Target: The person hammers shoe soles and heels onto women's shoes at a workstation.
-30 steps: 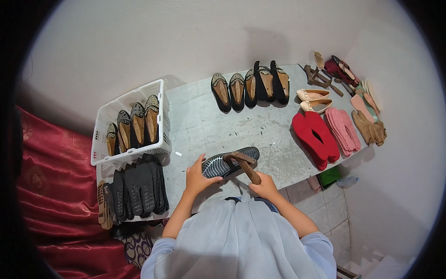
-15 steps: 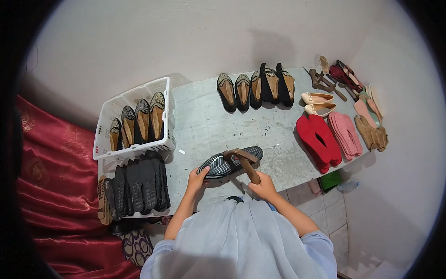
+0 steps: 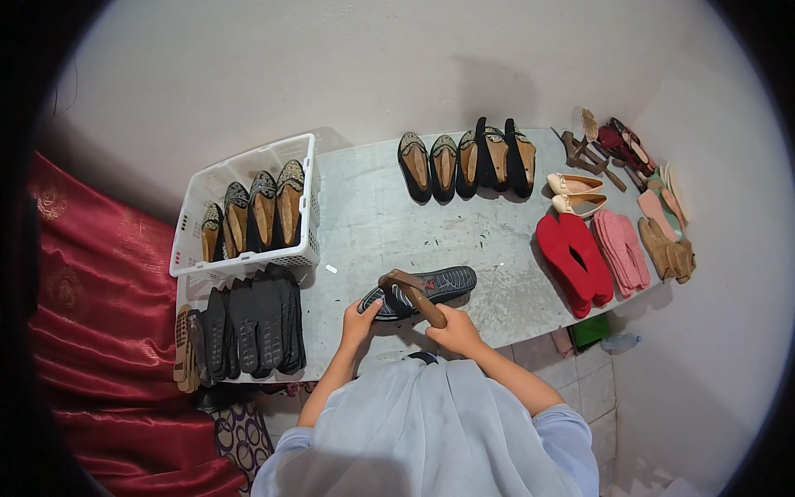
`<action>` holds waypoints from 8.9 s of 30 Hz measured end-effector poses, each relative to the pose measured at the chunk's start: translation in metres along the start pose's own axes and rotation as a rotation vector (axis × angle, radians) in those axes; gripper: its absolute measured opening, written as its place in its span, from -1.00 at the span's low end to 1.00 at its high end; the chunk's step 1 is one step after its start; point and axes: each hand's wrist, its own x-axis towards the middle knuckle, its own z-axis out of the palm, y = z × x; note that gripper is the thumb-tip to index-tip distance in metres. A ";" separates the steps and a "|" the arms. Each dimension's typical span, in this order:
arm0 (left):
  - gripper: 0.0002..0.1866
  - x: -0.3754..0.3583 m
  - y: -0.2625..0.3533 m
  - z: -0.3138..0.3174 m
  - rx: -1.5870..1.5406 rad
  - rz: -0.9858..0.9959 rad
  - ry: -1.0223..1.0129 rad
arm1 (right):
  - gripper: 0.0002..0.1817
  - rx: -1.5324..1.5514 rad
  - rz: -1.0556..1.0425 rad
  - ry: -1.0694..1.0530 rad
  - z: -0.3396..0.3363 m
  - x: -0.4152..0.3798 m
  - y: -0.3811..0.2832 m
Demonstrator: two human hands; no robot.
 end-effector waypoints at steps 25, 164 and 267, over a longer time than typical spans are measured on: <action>-0.65 0.069 0.070 -0.011 0.408 -0.025 -0.556 | -0.60 -0.331 -0.328 0.579 -0.061 0.031 0.036; 0.25 0.015 0.033 0.130 0.267 0.312 -0.329 | -0.73 0.115 0.091 0.305 -0.067 -0.019 0.056; 0.24 0.048 0.004 0.107 0.134 0.350 -0.456 | -0.68 -0.061 0.264 0.454 -0.079 -0.061 0.114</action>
